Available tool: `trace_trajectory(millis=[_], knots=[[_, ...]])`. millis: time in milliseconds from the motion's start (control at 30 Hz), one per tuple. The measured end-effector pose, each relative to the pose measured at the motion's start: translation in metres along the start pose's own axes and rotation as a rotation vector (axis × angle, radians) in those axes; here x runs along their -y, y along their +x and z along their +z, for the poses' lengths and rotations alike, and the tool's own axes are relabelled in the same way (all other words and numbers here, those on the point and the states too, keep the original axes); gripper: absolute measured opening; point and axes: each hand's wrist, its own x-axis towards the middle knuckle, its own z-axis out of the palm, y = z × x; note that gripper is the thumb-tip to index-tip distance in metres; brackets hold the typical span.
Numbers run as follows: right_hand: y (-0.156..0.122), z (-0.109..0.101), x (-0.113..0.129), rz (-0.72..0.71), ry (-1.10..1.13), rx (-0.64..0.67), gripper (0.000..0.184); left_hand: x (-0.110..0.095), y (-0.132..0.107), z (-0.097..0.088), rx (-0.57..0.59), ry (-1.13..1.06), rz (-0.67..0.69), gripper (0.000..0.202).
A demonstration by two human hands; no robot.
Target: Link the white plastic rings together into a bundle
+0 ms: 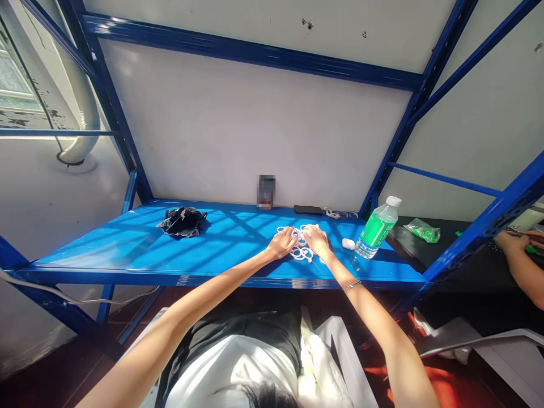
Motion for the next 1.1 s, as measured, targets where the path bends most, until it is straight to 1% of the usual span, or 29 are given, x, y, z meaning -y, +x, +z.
trace_trajectory(millis=[67, 167, 233, 267, 333, 400, 500, 600, 667, 767, 867, 1000, 1100], knots=[[-0.002, -0.003, 0.001, 0.032, -0.001, -0.027, 0.035, 0.006, -0.006, -0.008, 0.021, 0.017, 0.035, 0.041], [-0.005, -0.008, 0.005, 0.055, -0.009, -0.106, 0.034, 0.017, -0.014, -0.025, 0.048, -0.011, -0.025, 0.04], [-0.006, -0.012, 0.009, 0.042, -0.019, -0.169, 0.034, 0.025, -0.019, -0.037, 0.072, -0.026, -0.032, 0.04], [-0.007, -0.013, 0.012, 0.027, -0.023, -0.19, 0.034, 0.029, -0.021, -0.042, 0.095, -0.038, -0.015, 0.04], [-0.009, -0.016, 0.018, -0.019, -0.024, -0.207, 0.033, 0.037, -0.026, -0.05, 0.114, -0.051, 0.016, 0.039], [-0.011, -0.017, 0.026, -0.082, -0.014, -0.197, 0.031, 0.044, -0.031, -0.055, 0.1, -0.042, 0.013, 0.039], [-0.016, -0.017, 0.042, -0.184, 0.032, -0.159, 0.032, 0.055, -0.038, -0.06, 0.077, 0.004, -0.056, 0.04], [-0.021, -0.012, 0.06, -0.288, 0.111, -0.108, 0.037, 0.067, -0.043, -0.066, 0.119, 0.02, -0.112, 0.041], [-0.024, -0.006, 0.072, -0.326, 0.141, -0.061, 0.039, 0.073, -0.045, -0.069, 0.142, 0.014, -0.127, 0.038], [-0.024, 0.006, 0.086, -0.347, 0.111, 0.014, 0.042, 0.076, -0.046, -0.07, 0.128, 0.015, -0.124, 0.036], [-0.018, 0.016, 0.094, -0.327, 0.053, 0.067, 0.043, 0.075, -0.047, -0.068, 0.118, 0.022, -0.121, 0.036], [-0.003, 0.022, 0.095, -0.255, 0.011, 0.098, 0.034, 0.075, -0.048, -0.066, 0.139, 0.024, -0.121, 0.036], [0.006, 0.021, 0.094, -0.28, -0.038, 0.089, 0.028, 0.075, -0.049, -0.067, 0.153, 0.036, -0.123, 0.04]])
